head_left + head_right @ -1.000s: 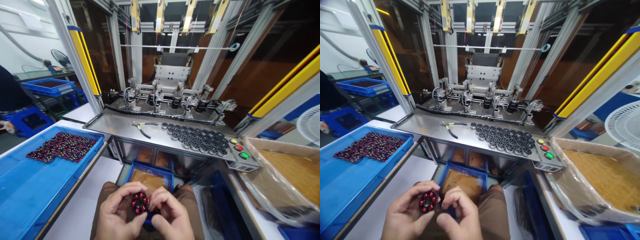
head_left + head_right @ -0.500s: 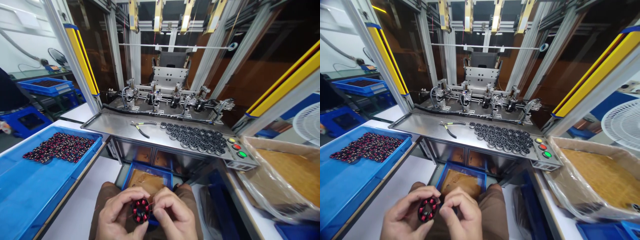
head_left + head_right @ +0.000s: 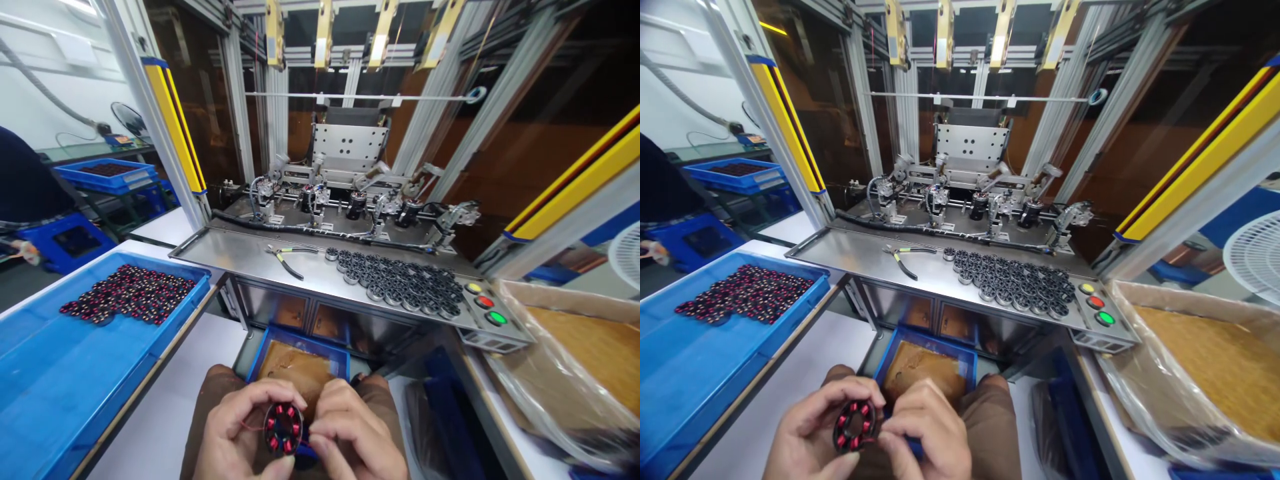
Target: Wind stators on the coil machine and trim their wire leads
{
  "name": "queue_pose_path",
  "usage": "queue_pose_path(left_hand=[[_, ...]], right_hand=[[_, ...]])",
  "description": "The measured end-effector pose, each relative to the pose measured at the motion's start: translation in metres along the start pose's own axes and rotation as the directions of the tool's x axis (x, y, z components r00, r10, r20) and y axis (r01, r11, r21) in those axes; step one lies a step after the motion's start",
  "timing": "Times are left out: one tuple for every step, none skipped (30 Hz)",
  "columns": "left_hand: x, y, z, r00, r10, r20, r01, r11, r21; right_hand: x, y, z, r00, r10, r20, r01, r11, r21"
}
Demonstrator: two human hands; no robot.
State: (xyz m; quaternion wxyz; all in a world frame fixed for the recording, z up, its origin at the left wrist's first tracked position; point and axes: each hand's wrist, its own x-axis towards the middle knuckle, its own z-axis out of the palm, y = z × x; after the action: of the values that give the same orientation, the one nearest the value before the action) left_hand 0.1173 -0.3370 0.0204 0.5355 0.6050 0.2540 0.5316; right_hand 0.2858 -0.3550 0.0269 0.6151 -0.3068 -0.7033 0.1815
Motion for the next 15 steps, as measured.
queue_pose_path(left_hand=[[0.000, -0.001, 0.001, 0.999, 0.043, -0.015, -0.042, 0.998, 0.051], [-0.001, -0.001, 0.002, 0.995, 0.094, -0.031, -0.090, 0.990, 0.111], [-0.001, -0.002, 0.003, 0.988, 0.145, -0.046, -0.136, 0.976, 0.169], [-0.001, -0.003, 0.004, 0.980, 0.191, -0.061, -0.173, 0.960, 0.218], [-0.001, -0.003, 0.005, 0.972, 0.225, -0.075, -0.199, 0.947, 0.253], [-0.001, -0.003, 0.005, 0.967, 0.240, -0.083, -0.210, 0.940, 0.270], [-0.001, -0.003, 0.006, 0.968, 0.237, -0.085, -0.208, 0.942, 0.265], [0.000, -0.003, 0.006, 0.974, 0.211, -0.086, -0.186, 0.954, 0.236], [0.001, -0.001, 0.005, 0.983, 0.164, -0.082, -0.146, 0.971, 0.188], [0.002, 0.000, 0.005, 0.993, 0.099, -0.068, -0.090, 0.989, 0.120], [0.003, 0.002, 0.006, 0.998, 0.017, -0.053, -0.015, 0.999, 0.033], [0.005, 0.005, 0.006, 0.997, -0.073, -0.035, 0.071, 0.995, -0.067], [0.006, 0.007, 0.008, 0.986, -0.166, -0.017, 0.161, 0.973, -0.167], [0.007, 0.010, 0.009, 0.968, -0.251, 0.002, 0.243, 0.937, -0.251], [0.007, 0.012, 0.011, 0.946, -0.322, 0.018, 0.311, 0.896, -0.316]], right_hand=[[-0.001, 0.000, 0.002, 0.999, -0.025, -0.020, 0.024, 1.000, -0.019], [-0.003, 0.000, 0.004, 0.998, -0.052, -0.045, 0.050, 0.998, -0.038], [-0.005, 0.001, 0.007, 0.994, -0.087, -0.073, 0.083, 0.995, -0.058], [-0.007, 0.002, 0.010, 0.987, -0.124, -0.102, 0.116, 0.990, -0.076], [-0.009, 0.003, 0.012, 0.981, -0.152, -0.124, 0.142, 0.986, -0.091], [-0.010, 0.004, 0.014, 0.975, -0.173, -0.138, 0.160, 0.982, -0.099], [-0.011, 0.005, 0.015, 0.972, -0.184, -0.146, 0.171, 0.981, -0.097], [-0.011, 0.006, 0.015, 0.973, -0.180, -0.148, 0.168, 0.982, -0.088], [-0.010, 0.006, 0.012, 0.974, -0.172, -0.151, 0.162, 0.984, -0.075], [-0.007, 0.006, 0.008, 0.977, -0.160, -0.143, 0.153, 0.986, -0.061], [-0.004, 0.005, 0.003, 0.982, -0.147, -0.117, 0.142, 0.989, -0.051], [0.000, 0.005, -0.004, 0.989, -0.132, -0.073, 0.129, 0.991, -0.044], [0.005, 0.004, -0.010, 0.993, -0.119, -0.013, 0.119, 0.992, -0.036], [0.011, 0.003, -0.017, 0.992, -0.107, 0.061, 0.108, 0.994, -0.024], [0.016, 0.003, -0.022, 0.986, -0.100, 0.131, 0.101, 0.995, -0.004]])
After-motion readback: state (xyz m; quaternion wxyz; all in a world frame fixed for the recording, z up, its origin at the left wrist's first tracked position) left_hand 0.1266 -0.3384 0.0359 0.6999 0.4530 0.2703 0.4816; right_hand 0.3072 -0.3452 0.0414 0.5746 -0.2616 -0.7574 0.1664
